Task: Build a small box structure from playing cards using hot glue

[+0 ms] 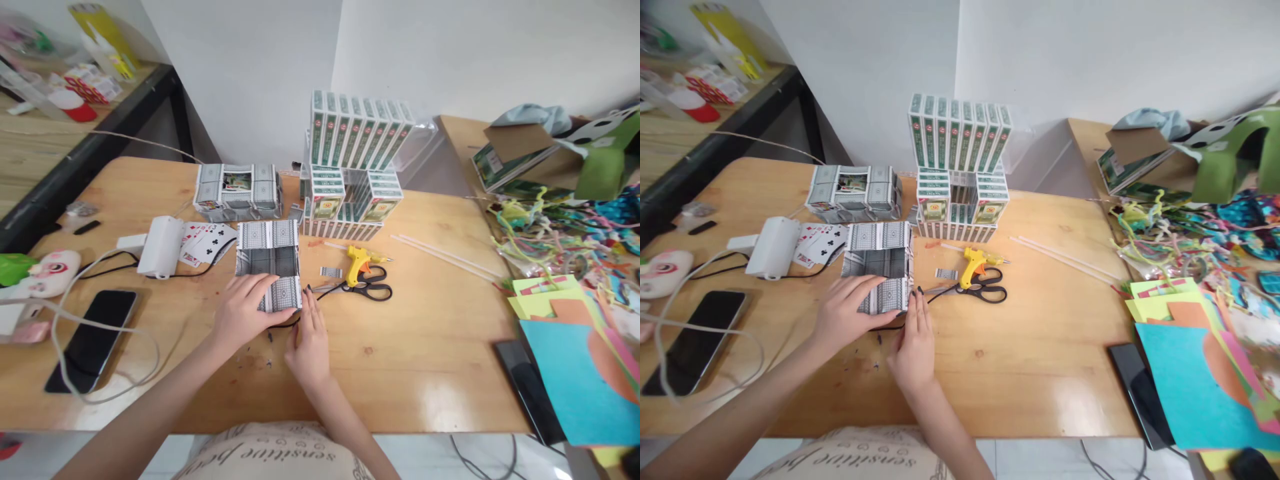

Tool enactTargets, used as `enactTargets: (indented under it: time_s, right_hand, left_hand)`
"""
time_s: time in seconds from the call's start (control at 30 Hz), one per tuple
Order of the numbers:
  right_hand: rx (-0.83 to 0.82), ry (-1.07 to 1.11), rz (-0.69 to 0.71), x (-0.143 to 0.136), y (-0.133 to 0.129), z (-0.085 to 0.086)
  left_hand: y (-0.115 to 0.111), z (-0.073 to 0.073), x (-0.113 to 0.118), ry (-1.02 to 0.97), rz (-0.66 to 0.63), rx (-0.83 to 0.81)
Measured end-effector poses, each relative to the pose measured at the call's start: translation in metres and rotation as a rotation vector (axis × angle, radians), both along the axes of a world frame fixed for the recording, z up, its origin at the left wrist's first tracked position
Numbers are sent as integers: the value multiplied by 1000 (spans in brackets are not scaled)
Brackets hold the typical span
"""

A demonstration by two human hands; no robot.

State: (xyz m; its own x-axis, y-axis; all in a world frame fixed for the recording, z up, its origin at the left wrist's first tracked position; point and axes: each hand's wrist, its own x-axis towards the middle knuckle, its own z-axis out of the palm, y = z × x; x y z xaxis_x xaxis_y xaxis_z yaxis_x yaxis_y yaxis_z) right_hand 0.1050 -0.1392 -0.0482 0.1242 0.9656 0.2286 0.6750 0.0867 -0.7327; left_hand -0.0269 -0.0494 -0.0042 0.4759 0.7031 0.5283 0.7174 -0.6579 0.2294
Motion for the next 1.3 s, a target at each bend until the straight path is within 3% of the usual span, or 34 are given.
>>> enactTargets:
  time_s: [0.37, 0.83, 1.3]
  right_hand:
    - [46, -28, 111, 14, 4, 2]
    - [-59, -138, 193, 23, 1, 14]
    - [-96, -174, 200, 23, -7, 16]
  left_hand:
    - [0, -2, 0, 10, 14, -6]
    - [0, -2, -1, -14, 13, 3]
    - [0, -3, -2, 4, 2, 11]
